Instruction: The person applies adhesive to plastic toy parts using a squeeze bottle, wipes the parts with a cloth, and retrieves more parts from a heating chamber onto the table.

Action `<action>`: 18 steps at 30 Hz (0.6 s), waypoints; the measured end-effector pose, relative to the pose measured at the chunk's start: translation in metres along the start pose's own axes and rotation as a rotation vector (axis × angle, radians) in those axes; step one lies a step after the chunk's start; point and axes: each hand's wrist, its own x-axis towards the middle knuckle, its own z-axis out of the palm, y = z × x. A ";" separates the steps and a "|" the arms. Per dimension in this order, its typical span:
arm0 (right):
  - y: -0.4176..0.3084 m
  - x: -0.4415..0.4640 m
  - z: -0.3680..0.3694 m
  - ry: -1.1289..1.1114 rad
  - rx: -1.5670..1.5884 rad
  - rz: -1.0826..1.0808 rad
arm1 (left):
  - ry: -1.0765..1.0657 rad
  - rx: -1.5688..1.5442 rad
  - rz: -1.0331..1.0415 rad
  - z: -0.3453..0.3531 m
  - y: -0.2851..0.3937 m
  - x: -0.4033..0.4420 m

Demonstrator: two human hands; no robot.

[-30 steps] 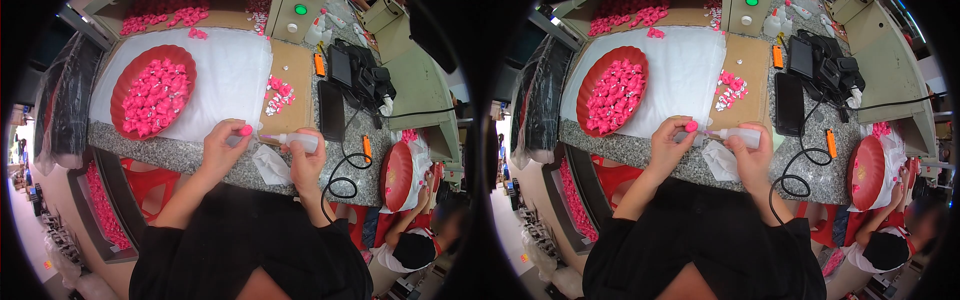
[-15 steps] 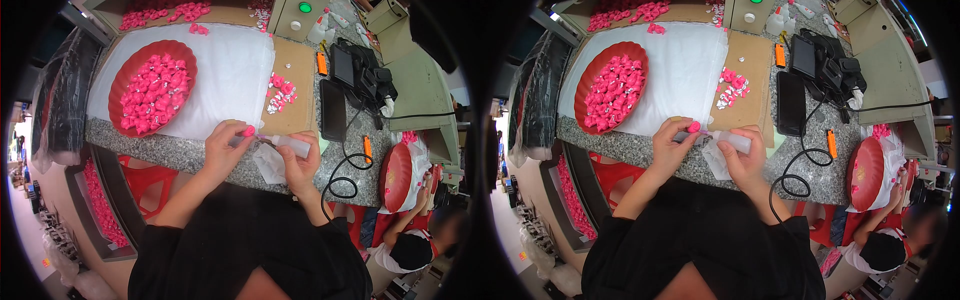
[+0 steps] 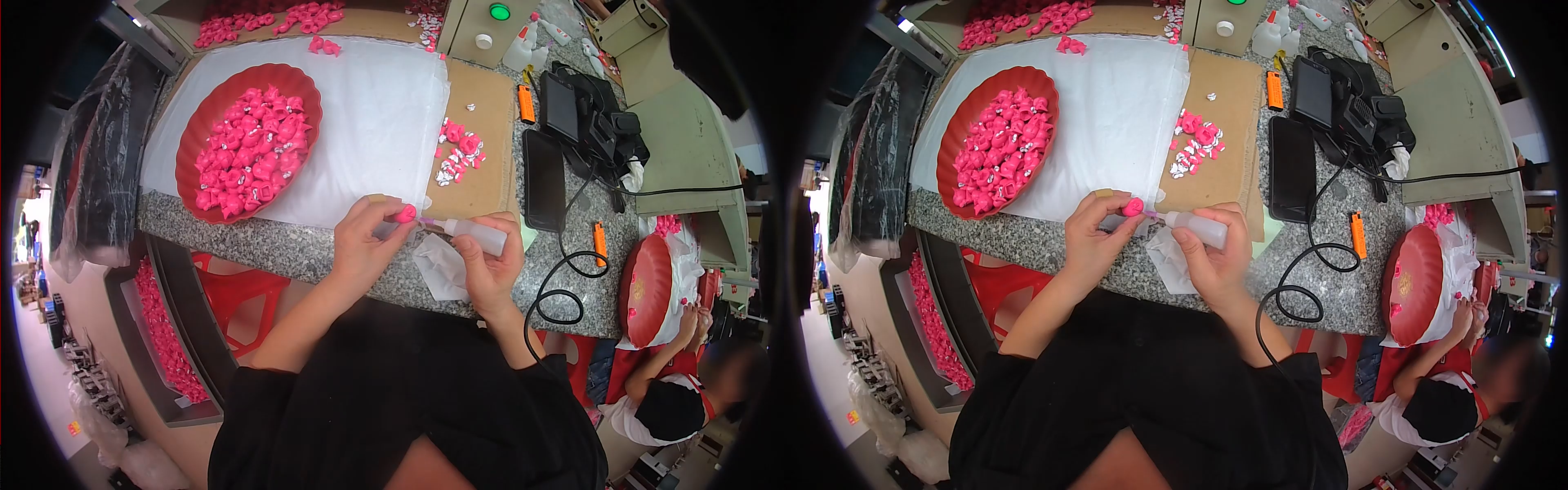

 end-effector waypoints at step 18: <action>0.001 0.003 0.001 0.039 0.148 0.113 | -0.130 -0.019 -0.046 -0.010 0.000 0.001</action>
